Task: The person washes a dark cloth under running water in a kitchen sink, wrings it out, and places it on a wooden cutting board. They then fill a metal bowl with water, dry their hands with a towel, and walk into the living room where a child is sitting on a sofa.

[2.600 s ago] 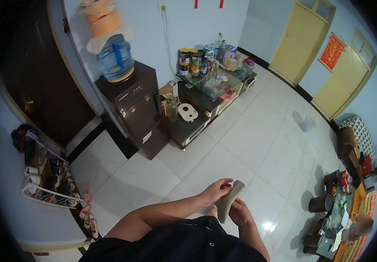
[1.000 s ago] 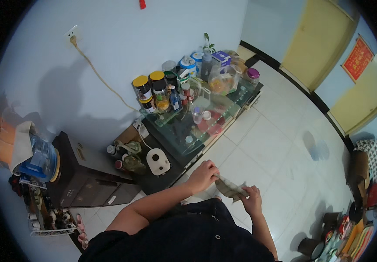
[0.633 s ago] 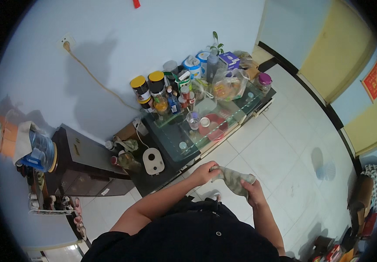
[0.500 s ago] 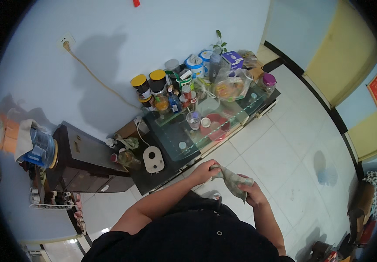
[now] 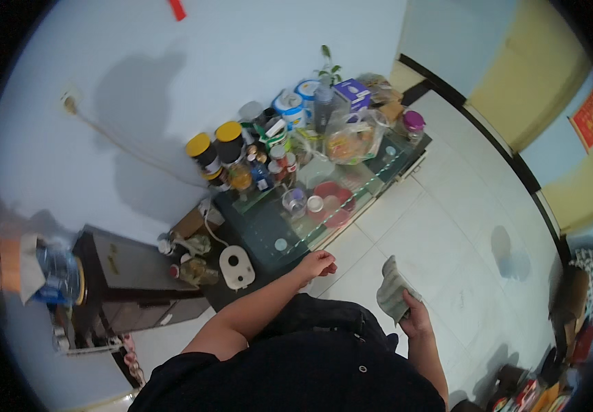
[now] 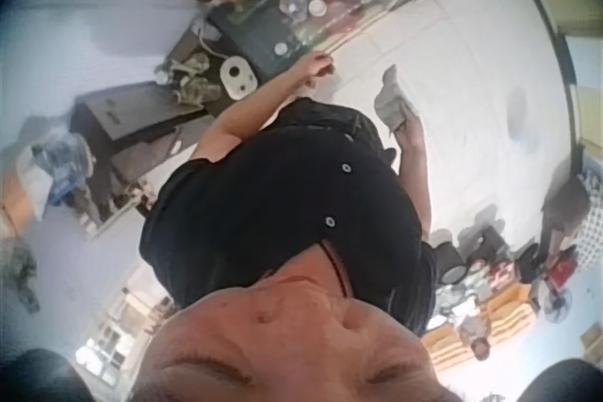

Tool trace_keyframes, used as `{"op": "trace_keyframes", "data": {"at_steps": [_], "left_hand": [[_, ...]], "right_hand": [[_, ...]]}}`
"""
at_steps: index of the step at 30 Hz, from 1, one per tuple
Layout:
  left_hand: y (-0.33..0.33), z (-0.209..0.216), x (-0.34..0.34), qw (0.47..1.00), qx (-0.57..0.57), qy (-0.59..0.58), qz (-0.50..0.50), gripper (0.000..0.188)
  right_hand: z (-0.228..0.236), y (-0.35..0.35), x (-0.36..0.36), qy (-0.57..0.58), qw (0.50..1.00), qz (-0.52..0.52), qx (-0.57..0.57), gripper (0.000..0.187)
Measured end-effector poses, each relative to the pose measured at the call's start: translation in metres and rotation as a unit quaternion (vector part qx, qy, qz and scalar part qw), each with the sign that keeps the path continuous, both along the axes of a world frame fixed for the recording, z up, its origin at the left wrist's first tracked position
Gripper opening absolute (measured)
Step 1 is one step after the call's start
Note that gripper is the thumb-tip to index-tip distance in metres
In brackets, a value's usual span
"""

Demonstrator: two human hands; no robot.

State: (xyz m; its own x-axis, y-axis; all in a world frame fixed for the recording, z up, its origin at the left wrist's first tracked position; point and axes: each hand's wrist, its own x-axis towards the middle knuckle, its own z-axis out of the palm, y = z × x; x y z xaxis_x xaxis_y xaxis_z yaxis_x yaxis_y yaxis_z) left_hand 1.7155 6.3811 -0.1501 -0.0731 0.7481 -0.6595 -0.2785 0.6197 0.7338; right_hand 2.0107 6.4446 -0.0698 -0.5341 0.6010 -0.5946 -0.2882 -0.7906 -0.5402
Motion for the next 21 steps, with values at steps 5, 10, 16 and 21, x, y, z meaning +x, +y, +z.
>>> {"op": "trace_keyframes", "data": {"at_steps": [5,10,16,21], "left_hand": [[0.030,0.029,0.019,0.984,0.029,-0.151,-0.089,0.057],[0.079,0.043,0.032,0.905,0.037,-0.416,-0.077,0.068],[0.103,0.111,0.066,0.895,-0.017,-0.443,-0.055,0.061],[0.087,0.139,0.096,0.925,-0.032,-0.376,-0.041,0.045]], "right_hand": [[0.013,-0.006,-0.042,-0.005,0.994,-0.004,0.108,0.042],[0.043,-0.008,-0.113,-0.167,0.823,0.100,0.533,0.060],[0.089,-0.020,-0.146,-0.433,0.669,0.017,0.604,0.063],[0.082,-0.035,-0.129,-0.524,0.644,-0.035,0.556,0.060]]}}
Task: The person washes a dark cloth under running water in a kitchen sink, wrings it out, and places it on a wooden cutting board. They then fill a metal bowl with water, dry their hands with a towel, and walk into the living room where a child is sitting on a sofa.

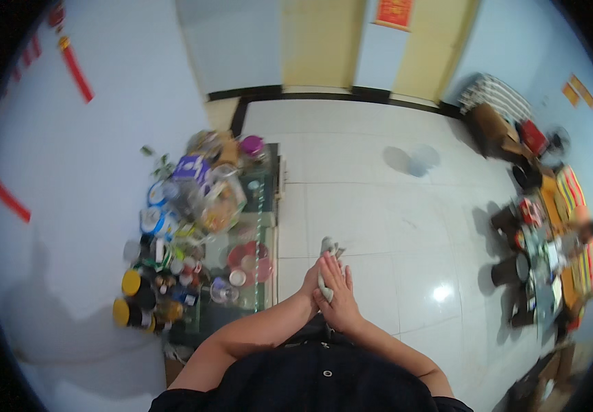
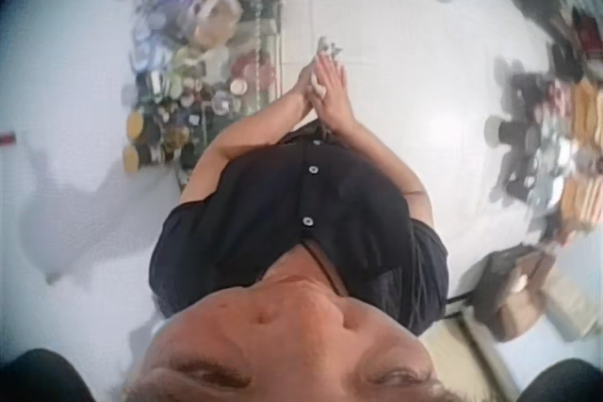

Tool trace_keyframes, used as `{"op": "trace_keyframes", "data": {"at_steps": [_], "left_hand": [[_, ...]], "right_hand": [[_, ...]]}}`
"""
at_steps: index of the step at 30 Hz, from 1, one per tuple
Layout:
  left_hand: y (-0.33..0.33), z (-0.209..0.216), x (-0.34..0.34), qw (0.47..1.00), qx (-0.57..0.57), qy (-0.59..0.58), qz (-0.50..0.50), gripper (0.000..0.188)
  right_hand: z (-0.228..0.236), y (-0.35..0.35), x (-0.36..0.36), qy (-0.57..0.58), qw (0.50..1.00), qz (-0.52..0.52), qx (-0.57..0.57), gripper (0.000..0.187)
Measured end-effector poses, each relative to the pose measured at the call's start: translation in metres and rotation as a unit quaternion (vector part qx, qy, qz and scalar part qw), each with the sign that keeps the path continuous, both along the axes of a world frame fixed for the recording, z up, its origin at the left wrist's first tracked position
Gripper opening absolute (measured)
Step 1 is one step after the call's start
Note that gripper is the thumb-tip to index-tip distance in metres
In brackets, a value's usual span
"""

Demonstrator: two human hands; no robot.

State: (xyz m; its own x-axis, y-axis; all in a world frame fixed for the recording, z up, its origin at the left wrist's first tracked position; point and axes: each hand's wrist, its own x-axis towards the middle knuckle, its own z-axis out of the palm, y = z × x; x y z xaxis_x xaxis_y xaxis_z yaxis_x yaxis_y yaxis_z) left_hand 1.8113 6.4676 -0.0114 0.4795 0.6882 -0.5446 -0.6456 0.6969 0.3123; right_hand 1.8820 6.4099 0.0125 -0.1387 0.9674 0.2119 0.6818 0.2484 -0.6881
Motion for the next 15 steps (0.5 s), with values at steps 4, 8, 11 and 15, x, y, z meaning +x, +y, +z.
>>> {"op": "trace_keyframes", "data": {"at_steps": [4,8,11,15], "left_hand": [[0.000,-0.034,0.007,0.978,0.033,0.054,-0.200,0.031],[-0.004,-0.041,0.016,0.970,0.002,0.035,-0.240,0.025],[-0.005,-0.030,0.039,0.962,0.012,-0.029,-0.272,0.028],[-0.018,-0.038,0.092,0.959,0.044,-0.103,-0.260,0.030]], "right_hand": [[-0.011,-0.019,0.030,0.254,0.956,-0.110,-0.100,0.043],[0.019,-0.040,0.075,0.549,0.804,-0.141,-0.179,0.040],[0.020,-0.055,0.095,0.548,0.814,-0.142,-0.134,0.037],[0.037,-0.069,0.102,0.331,0.927,-0.166,-0.062,0.034]]}}
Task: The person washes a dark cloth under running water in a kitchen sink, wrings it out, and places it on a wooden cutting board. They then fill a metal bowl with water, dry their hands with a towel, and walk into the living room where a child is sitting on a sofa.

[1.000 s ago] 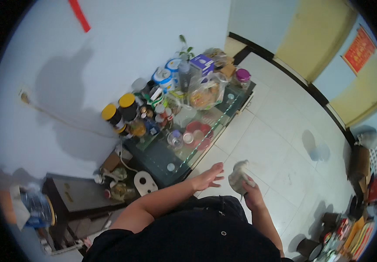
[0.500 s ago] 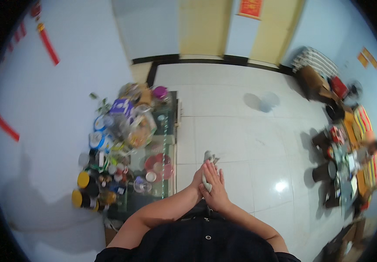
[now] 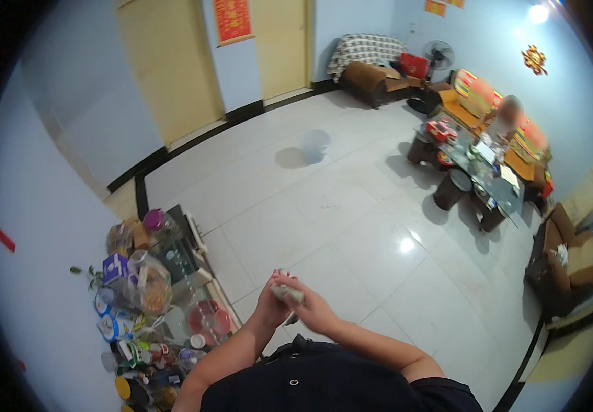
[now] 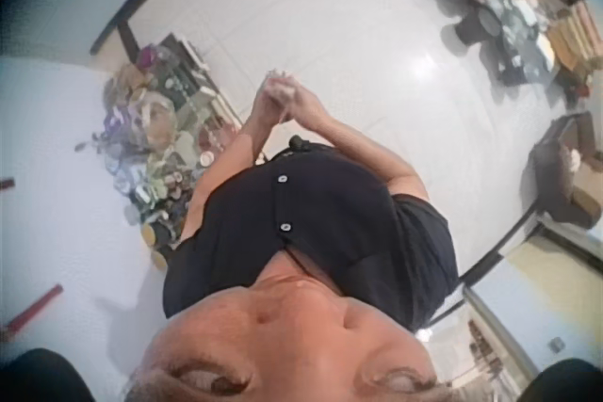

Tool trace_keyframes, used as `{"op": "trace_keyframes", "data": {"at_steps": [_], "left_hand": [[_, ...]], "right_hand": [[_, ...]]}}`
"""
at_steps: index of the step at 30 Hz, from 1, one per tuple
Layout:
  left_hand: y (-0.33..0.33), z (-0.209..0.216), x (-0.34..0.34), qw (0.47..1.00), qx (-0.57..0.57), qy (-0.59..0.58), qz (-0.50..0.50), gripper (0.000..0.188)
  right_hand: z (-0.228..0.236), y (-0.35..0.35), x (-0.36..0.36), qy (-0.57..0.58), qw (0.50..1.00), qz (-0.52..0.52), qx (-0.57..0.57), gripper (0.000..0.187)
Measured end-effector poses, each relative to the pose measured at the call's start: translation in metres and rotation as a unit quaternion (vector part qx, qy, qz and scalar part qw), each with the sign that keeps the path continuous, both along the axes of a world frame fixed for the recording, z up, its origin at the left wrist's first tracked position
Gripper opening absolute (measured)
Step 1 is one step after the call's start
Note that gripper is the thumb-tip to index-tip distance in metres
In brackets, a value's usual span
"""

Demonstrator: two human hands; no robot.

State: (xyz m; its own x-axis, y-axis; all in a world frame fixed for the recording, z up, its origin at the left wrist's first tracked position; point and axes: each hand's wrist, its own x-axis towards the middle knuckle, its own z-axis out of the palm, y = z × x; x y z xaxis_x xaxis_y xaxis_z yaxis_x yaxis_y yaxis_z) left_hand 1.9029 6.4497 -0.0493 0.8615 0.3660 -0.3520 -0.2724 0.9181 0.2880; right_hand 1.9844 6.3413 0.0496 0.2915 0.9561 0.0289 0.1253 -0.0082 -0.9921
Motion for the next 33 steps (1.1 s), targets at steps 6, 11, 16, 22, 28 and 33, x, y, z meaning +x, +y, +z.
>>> {"op": "trace_keyframes", "data": {"at_steps": [6,11,16,22,28,33], "left_hand": [[-0.047,-0.005,0.100,0.999,0.010,0.011,-0.041,0.028],[-0.094,0.036,0.174,0.987,0.066,0.072,-0.131,0.028],[-0.118,0.013,0.241,0.965,0.115,0.148,-0.182,0.030],[-0.134,0.040,0.291,0.954,0.169,0.110,-0.220,0.030],[-0.108,0.044,0.301,0.947,0.147,0.137,-0.251,0.033],[-0.067,0.034,0.310,0.941,0.026,-0.077,-0.328,0.039]], "right_hand": [[-0.014,-0.033,0.065,-0.316,0.944,-0.040,0.083,0.053],[-0.020,-0.070,0.144,-0.344,0.926,-0.153,0.021,0.052],[-0.050,-0.111,0.224,-0.116,0.956,-0.271,0.005,0.037],[-0.073,-0.168,0.291,0.356,0.861,-0.361,0.023,0.038],[-0.042,-0.153,0.287,0.218,0.882,-0.403,0.111,0.034],[-0.019,-0.095,0.246,-0.231,0.932,-0.259,0.105,0.040]]}}
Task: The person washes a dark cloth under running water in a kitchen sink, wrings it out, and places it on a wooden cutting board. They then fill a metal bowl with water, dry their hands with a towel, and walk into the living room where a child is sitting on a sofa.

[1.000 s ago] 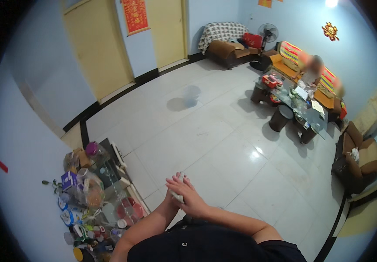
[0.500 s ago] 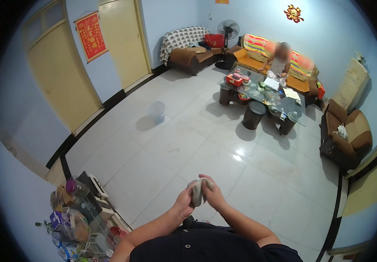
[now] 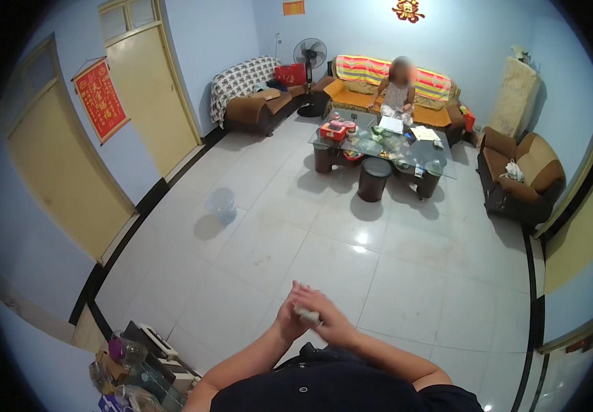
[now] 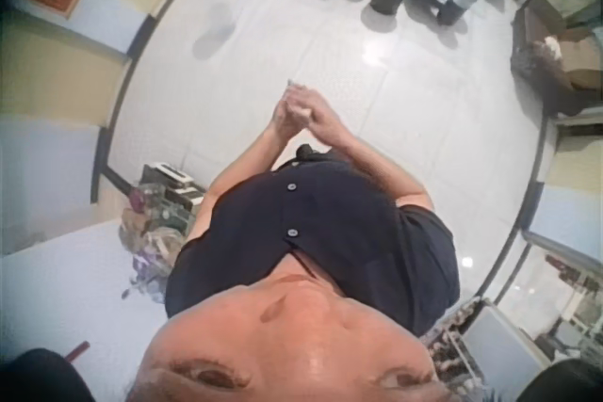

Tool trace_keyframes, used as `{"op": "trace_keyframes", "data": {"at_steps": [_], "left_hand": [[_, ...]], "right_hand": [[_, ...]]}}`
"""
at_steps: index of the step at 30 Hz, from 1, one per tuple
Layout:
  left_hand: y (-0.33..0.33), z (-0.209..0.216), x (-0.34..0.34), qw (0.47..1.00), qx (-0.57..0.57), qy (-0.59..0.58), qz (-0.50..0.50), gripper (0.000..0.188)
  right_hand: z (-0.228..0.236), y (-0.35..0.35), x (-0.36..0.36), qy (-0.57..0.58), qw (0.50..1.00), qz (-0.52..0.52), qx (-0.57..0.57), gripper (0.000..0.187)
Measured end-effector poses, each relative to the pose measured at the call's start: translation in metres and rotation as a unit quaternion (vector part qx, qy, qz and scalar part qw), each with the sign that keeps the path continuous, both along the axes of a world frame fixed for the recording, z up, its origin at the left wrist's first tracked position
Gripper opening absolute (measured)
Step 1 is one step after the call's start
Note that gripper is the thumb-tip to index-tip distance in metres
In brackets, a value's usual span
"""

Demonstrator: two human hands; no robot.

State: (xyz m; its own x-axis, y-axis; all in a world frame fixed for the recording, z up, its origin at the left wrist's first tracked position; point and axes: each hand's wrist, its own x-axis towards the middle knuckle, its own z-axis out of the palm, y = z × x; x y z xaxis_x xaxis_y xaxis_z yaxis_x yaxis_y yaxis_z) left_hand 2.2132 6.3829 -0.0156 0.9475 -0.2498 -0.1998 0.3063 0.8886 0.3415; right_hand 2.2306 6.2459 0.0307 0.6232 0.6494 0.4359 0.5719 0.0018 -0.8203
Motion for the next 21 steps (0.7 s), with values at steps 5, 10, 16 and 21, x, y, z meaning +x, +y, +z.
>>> {"op": "trace_keyframes", "data": {"at_steps": [5,10,16,21], "left_hand": [[0.041,-0.079,0.023,0.980,-0.159,-0.042,-0.110,0.035],[0.039,-0.044,0.004,0.996,-0.029,0.016,-0.086,0.035],[0.037,-0.010,-0.017,0.987,0.109,0.058,-0.098,0.036],[0.043,0.006,-0.020,0.978,0.103,0.087,-0.161,0.040]], "right_hand": [[0.031,0.053,-0.032,-0.130,0.980,-0.048,-0.143,0.049],[0.020,0.076,-0.035,-0.163,0.956,-0.154,-0.189,0.050],[0.014,0.082,-0.018,-0.071,0.958,-0.231,-0.157,0.041],[-0.002,0.052,0.009,0.166,0.948,-0.262,-0.069,0.031]]}}
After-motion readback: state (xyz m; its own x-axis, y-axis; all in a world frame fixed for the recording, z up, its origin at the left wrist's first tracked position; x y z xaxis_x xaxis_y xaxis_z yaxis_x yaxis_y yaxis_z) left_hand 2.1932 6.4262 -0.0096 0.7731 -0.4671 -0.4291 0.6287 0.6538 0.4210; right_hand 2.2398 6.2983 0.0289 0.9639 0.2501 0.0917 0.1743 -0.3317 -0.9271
